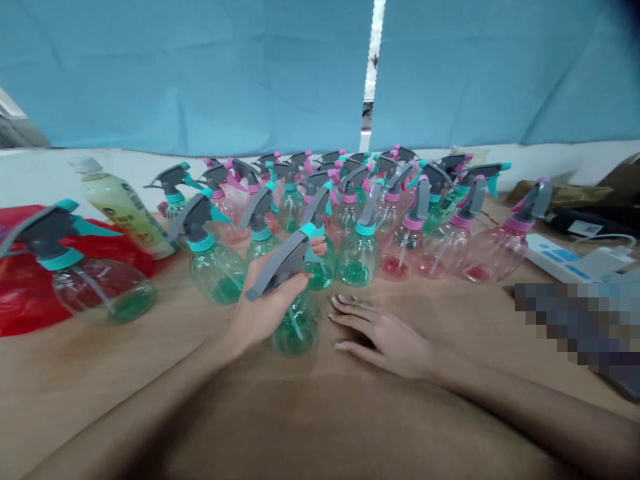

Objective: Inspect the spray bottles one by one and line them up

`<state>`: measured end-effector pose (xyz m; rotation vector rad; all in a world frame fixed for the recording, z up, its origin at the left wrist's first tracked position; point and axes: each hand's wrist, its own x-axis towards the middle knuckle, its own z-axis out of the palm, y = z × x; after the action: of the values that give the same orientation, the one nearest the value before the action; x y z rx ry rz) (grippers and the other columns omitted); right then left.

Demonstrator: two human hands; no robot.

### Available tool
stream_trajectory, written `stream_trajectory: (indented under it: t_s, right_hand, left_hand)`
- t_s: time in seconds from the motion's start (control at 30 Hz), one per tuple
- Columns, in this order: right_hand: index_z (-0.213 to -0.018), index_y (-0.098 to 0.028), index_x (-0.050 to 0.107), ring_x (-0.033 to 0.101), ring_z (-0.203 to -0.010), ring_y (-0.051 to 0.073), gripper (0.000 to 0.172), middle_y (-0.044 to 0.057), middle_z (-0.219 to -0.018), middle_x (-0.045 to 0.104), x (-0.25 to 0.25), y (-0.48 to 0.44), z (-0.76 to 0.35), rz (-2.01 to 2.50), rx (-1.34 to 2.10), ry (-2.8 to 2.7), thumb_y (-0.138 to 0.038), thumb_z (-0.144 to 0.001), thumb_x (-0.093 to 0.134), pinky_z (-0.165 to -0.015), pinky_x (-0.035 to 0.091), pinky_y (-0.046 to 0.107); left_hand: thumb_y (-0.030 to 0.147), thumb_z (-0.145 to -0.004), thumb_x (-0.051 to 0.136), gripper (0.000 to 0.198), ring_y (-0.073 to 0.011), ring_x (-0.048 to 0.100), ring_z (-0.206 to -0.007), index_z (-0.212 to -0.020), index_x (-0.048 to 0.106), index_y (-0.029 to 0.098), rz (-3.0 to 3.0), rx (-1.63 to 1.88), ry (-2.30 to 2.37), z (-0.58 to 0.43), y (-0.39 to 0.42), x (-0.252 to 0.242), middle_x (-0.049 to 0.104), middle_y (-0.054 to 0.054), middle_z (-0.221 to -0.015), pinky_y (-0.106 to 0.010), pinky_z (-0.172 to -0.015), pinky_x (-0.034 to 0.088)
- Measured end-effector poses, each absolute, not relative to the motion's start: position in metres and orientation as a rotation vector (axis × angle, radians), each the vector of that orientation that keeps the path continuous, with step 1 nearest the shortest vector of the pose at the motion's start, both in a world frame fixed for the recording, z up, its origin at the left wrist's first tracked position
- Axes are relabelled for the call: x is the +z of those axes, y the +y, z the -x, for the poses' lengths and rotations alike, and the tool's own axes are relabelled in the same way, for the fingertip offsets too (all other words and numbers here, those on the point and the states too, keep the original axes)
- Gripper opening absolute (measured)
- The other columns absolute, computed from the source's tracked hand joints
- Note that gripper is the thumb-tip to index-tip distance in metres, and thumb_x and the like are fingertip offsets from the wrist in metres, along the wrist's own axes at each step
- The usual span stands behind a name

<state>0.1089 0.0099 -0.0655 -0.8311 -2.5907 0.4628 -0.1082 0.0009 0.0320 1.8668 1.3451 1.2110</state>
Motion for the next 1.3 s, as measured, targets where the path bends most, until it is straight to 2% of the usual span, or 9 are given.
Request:
stream_trajectory:
  t_s: [0.1,0.2,0.43,0.6,0.73,0.87,1.0,1.13,1.3]
  right_hand:
    - [-0.137,-0.015,0.048,0.033,-0.139,0.022,0.055,0.009,-0.148,0.040,-0.065,0.010,-0.109,0.839,0.465,-2.592,-0.049,-0.094,0.045,-0.115,0.030,0.042]
    - [-0.137,-0.015,0.047,0.033,-0.139,0.022,0.055,0.009,-0.149,0.039,-0.065,0.010,-0.109,0.845,0.462,-2.600,-0.048,-0.094,0.045,-0.115,0.030,0.041]
    - [-0.138,-0.018,0.046,0.035,-0.138,0.023,0.054,0.009,-0.148,0.040,-0.066,0.010,-0.109,0.829,0.475,-2.581,-0.048,-0.094,0.045,-0.113,0.031,0.044]
    - [-0.137,-0.019,0.048,0.035,-0.138,0.024,0.054,0.009,-0.147,0.041,-0.066,0.010,-0.109,0.825,0.500,-2.553,-0.048,-0.093,0.048,-0.113,0.032,0.045]
    - [-0.137,-0.017,0.048,0.035,-0.138,0.023,0.054,0.010,-0.147,0.041,-0.065,0.010,-0.108,0.824,0.471,-2.576,-0.048,-0.093,0.046,-0.113,0.031,0.044]
    - [-0.136,-0.014,0.049,0.036,-0.137,0.022,0.054,0.010,-0.147,0.042,-0.063,0.009,-0.108,0.837,0.435,-2.601,-0.048,-0.094,0.045,-0.113,0.032,0.042]
    - [-0.135,-0.013,0.050,0.036,-0.137,0.022,0.054,0.011,-0.147,0.041,-0.062,0.009,-0.107,0.838,0.417,-2.606,-0.048,-0.094,0.046,-0.113,0.032,0.041]
    - [-0.136,-0.013,0.049,0.035,-0.138,0.022,0.054,0.010,-0.147,0.040,-0.063,0.010,-0.108,0.835,0.418,-2.606,-0.047,-0.094,0.045,-0.114,0.030,0.042]
    - [-0.135,-0.015,0.050,0.036,-0.137,0.023,0.053,0.011,-0.147,0.041,-0.064,0.009,-0.108,0.825,0.459,-2.570,-0.047,-0.093,0.047,-0.113,0.031,0.043]
  left_hand:
    - [0.026,-0.075,0.051,0.035,-0.0177,0.062,-0.066,-0.107,0.066,0.027,-1.879,1.247,1.287,0.107,0.001,0.033,0.068,0.001,-0.079,-0.028,-0.062,0.050]
    - [0.024,-0.075,0.052,0.035,-0.0203,0.066,-0.080,-0.107,0.066,0.027,-1.858,1.266,1.247,0.105,0.000,0.036,0.070,0.000,-0.096,-0.030,-0.073,0.053]
    - [0.018,-0.073,0.053,0.037,-0.0199,0.067,-0.088,-0.107,0.064,0.027,-1.775,1.248,1.101,0.105,0.002,0.035,0.066,0.000,-0.114,-0.033,-0.085,0.052]
    - [0.018,-0.074,0.057,0.036,-0.0177,0.066,-0.086,-0.108,0.062,0.029,-1.788,1.221,1.098,0.109,0.004,0.035,0.065,0.000,-0.114,-0.032,-0.083,0.052]
    - [0.025,-0.075,0.063,0.032,-0.0205,0.065,-0.087,-0.107,0.061,0.027,-1.826,1.178,1.097,0.108,0.000,0.042,0.064,-0.003,-0.116,-0.034,-0.078,0.054]
    - [0.032,-0.078,0.063,0.032,-0.0233,0.064,-0.092,-0.109,0.059,0.028,-1.852,1.170,1.068,0.109,0.000,0.041,0.062,-0.004,-0.120,-0.037,-0.080,0.053]
    - [0.035,-0.082,0.062,0.027,-0.0207,0.064,-0.085,-0.108,0.059,0.029,-1.899,1.165,1.115,0.112,0.004,0.034,0.062,-0.003,-0.119,-0.035,-0.078,0.053]
    - [0.034,-0.084,0.061,0.019,-0.0198,0.064,-0.087,-0.103,0.062,0.029,-1.937,1.194,1.175,0.112,0.006,0.032,0.065,-0.001,-0.112,-0.034,-0.082,0.051]
    - [0.035,-0.086,0.059,0.026,-0.0174,0.063,-0.078,-0.112,0.061,0.030,-1.919,1.217,1.193,0.110,0.005,0.030,0.066,-0.001,-0.111,-0.033,-0.078,0.052]
